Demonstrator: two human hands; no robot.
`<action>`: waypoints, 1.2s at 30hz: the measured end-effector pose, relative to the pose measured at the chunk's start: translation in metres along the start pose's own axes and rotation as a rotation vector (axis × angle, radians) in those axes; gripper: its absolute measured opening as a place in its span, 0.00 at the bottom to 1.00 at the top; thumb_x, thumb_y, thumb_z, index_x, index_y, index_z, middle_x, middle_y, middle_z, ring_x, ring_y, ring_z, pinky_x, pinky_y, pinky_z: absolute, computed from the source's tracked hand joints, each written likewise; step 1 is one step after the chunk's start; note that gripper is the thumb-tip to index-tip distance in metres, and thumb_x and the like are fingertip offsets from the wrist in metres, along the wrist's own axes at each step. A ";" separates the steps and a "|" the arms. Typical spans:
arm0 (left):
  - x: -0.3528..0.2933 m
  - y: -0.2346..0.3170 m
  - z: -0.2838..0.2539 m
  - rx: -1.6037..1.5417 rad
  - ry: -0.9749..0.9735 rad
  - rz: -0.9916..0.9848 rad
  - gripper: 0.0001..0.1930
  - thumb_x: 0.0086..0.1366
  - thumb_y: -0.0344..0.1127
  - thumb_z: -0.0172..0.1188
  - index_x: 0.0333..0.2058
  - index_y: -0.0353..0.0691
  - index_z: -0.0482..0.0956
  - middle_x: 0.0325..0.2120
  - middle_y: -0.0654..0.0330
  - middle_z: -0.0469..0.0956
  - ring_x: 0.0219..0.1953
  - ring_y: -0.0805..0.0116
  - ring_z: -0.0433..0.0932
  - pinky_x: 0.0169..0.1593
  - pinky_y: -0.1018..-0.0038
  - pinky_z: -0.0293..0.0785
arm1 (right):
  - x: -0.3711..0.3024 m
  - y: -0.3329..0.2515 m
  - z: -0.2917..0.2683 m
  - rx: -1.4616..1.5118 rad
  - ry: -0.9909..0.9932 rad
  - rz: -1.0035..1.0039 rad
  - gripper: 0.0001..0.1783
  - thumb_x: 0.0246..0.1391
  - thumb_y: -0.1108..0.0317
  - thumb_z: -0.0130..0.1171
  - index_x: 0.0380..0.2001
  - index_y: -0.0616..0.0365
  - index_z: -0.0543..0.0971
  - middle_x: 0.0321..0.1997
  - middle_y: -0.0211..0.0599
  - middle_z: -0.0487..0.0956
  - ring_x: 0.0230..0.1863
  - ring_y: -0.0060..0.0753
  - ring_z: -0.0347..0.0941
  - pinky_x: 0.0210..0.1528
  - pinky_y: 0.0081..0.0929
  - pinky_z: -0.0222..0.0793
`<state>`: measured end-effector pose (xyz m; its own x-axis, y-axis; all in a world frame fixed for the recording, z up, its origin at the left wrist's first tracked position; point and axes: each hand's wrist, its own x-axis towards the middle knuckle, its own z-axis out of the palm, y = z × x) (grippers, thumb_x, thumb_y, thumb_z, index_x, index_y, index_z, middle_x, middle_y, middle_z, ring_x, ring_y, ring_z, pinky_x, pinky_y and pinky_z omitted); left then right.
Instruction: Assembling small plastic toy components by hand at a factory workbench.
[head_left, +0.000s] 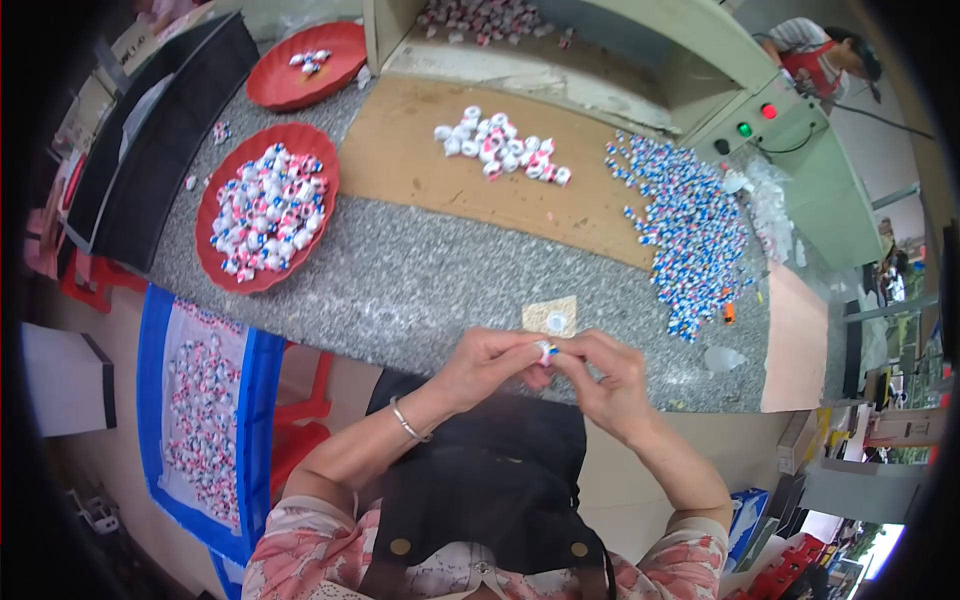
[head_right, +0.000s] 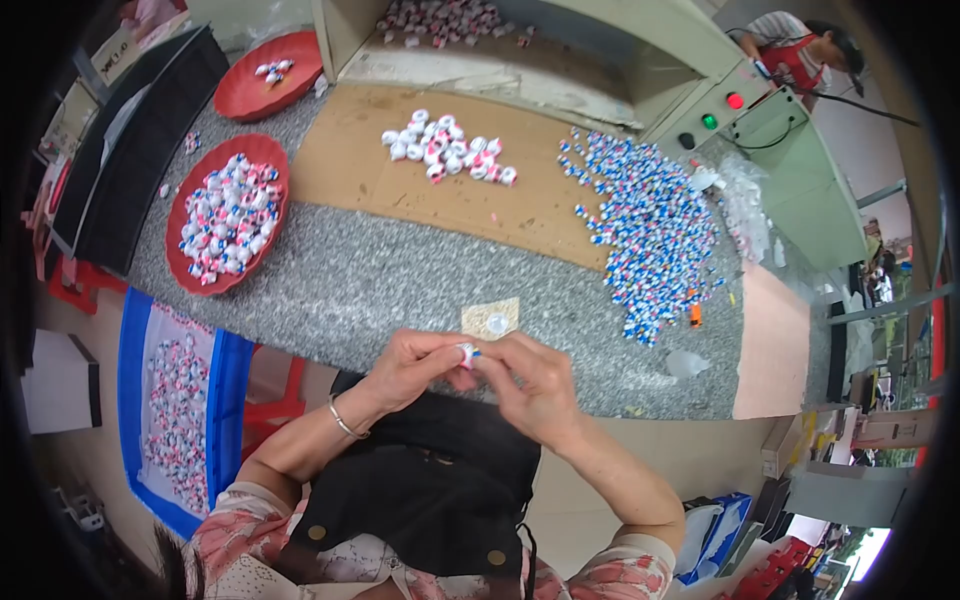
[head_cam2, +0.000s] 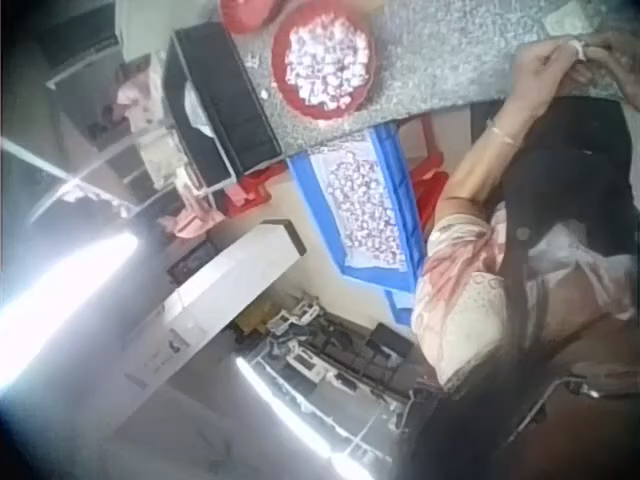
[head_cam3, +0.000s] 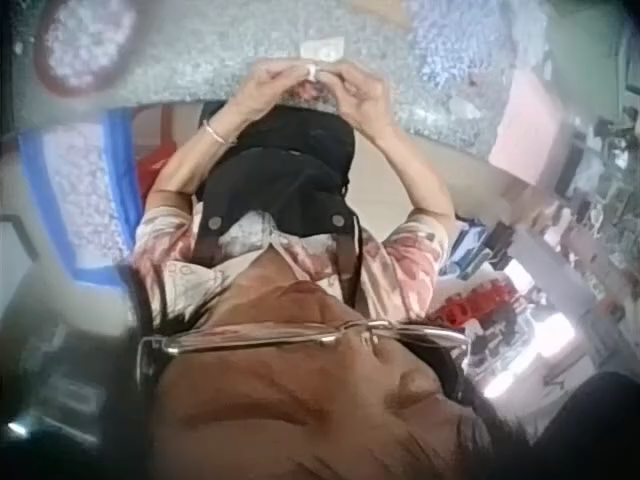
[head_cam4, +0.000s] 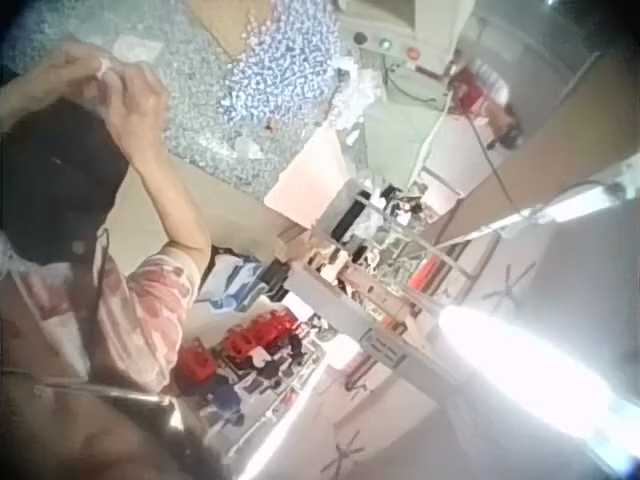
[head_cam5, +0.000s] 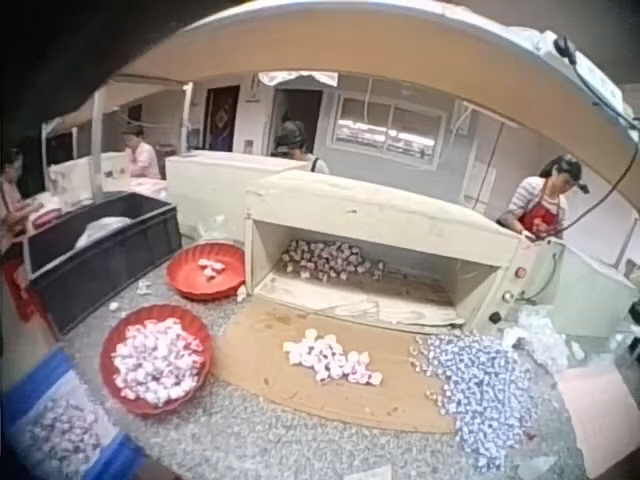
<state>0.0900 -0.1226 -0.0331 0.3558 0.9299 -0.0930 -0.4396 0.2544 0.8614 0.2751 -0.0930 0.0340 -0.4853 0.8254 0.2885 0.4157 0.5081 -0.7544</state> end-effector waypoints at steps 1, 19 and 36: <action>0.001 0.000 -0.005 -0.029 -0.014 -0.066 0.15 0.70 0.30 0.54 0.50 0.27 0.77 0.37 0.52 0.81 0.35 0.70 0.82 0.40 0.75 0.80 | -0.001 0.005 0.003 -0.016 -0.051 0.006 0.06 0.53 0.73 0.64 0.35 0.60 0.83 0.27 0.38 0.80 0.26 0.36 0.78 0.27 0.28 0.71; -0.053 0.155 -0.204 2.034 1.012 0.551 0.19 0.53 0.26 0.62 0.47 0.38 0.79 0.50 0.53 0.75 0.54 0.51 0.71 0.56 0.56 0.68 | 0.071 0.179 -0.080 -0.617 0.028 -0.017 0.09 0.45 0.80 0.60 0.34 0.64 0.79 0.36 0.48 0.77 0.42 0.52 0.75 0.44 0.39 0.71; 0.153 0.044 -0.108 1.565 0.565 0.625 0.13 0.57 0.33 0.63 0.40 0.37 0.75 0.30 0.51 0.74 0.34 0.51 0.78 0.38 0.58 0.75 | -0.024 0.061 -0.045 -0.456 -0.135 0.129 0.14 0.49 0.84 0.57 0.40 0.62 0.81 0.35 0.47 0.76 0.37 0.48 0.77 0.40 0.32 0.73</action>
<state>0.0360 0.0593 -0.0637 0.0115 0.8352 0.5498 0.8562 -0.2923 0.4261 0.3462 -0.0709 0.0075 -0.4906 0.8647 0.1080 0.7588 0.4849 -0.4348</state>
